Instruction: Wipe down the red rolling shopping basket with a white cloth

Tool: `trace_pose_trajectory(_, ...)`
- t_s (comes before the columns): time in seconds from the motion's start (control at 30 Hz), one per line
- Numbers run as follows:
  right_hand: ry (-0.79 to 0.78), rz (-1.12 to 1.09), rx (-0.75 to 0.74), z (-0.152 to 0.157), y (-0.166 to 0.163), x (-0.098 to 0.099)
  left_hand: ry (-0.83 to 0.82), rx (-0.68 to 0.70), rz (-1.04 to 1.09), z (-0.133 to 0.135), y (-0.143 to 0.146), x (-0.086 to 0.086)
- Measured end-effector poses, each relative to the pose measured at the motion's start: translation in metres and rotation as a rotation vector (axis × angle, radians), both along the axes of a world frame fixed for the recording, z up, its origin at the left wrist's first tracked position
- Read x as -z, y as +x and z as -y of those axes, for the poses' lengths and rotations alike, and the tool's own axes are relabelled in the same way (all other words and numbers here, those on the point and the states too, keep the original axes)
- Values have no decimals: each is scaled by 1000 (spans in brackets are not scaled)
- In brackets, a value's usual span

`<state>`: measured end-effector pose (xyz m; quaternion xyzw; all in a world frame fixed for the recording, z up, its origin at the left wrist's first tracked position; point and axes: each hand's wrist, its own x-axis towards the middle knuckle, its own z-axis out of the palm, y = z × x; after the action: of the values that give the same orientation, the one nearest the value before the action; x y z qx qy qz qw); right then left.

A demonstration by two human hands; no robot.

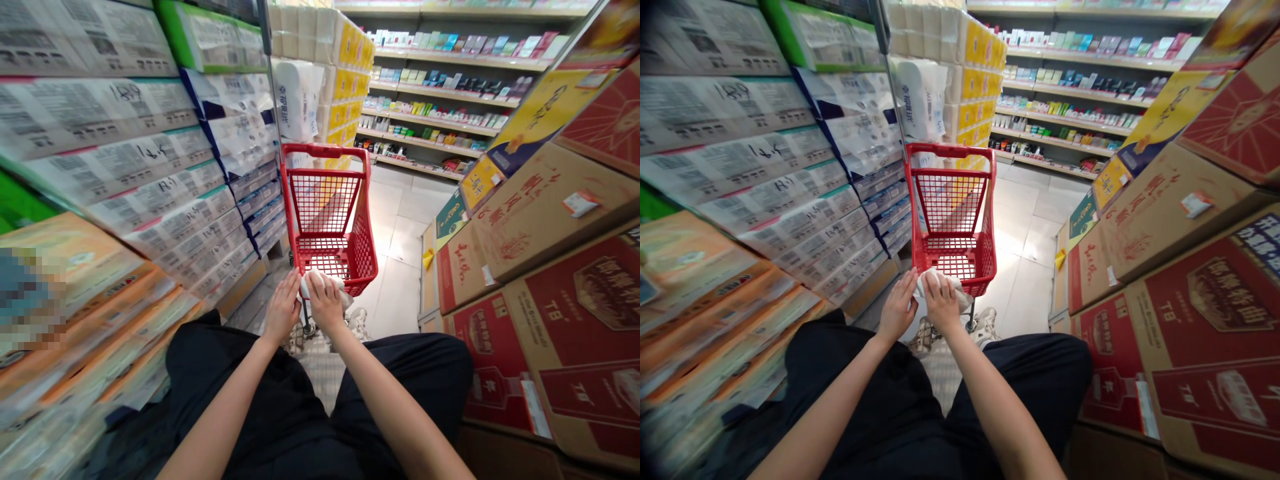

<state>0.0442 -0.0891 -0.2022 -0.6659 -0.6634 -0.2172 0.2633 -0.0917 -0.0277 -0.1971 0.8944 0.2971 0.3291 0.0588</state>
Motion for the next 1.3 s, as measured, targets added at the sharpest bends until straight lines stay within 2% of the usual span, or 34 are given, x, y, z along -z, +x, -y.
trace_pose_trajectory(0.1, -11, 104, -76, 18, 44, 2, 1, -1, -7, 1, 1, -3)
trace_pose_trajectory(0.27, -27, 128, -108, 52, 129, -4, -1, 1, -5, 1, 1, -6)
trace_pose_trajectory(0.37, -46, 111, -156, 61, 157, -8, 1, 4, -9, 1, 1, -6)
trace_pose_trajectory(0.47, 17, 29, -123, 59, 150, -6, 2, 3, -3, 0, 1, -5)
trace_pose_trajectory(0.63, 136, -197, 79, 49, 97, -2, -21, 1, 26, 1, 1, -2)
trace_pose_trajectory(0.7, 114, -218, 120, 44, 74, -4, -30, -2, 34, 1, 1, -2)
trace_pose_trajectory(0.9, -1, -180, 111, 11, -3, -9, -25, -7, 28, 0, 1, 1)
trace_pose_trajectory(1.0, 2, -194, 122, -3, -26, -7, -25, 2, 6, -1, 0, 0)
trace_pose_trajectory(1.07, 11, -152, 76, -4, -21, -5, -28, 5, -1, -1, 0, 0)
trace_pose_trajectory(1.13, 10, -53, -24, 4, 1, -3, -26, 3, 1, -1, 0, -1)
trace_pose_trajectory(1.2, 4, 47, -108, 19, 37, -2, -26, 1, 4, 0, 0, -2)
trace_pose_trajectory(1.3, 37, 83, -100, 43, 100, -3, -35, 0, 8, 0, 1, -2)
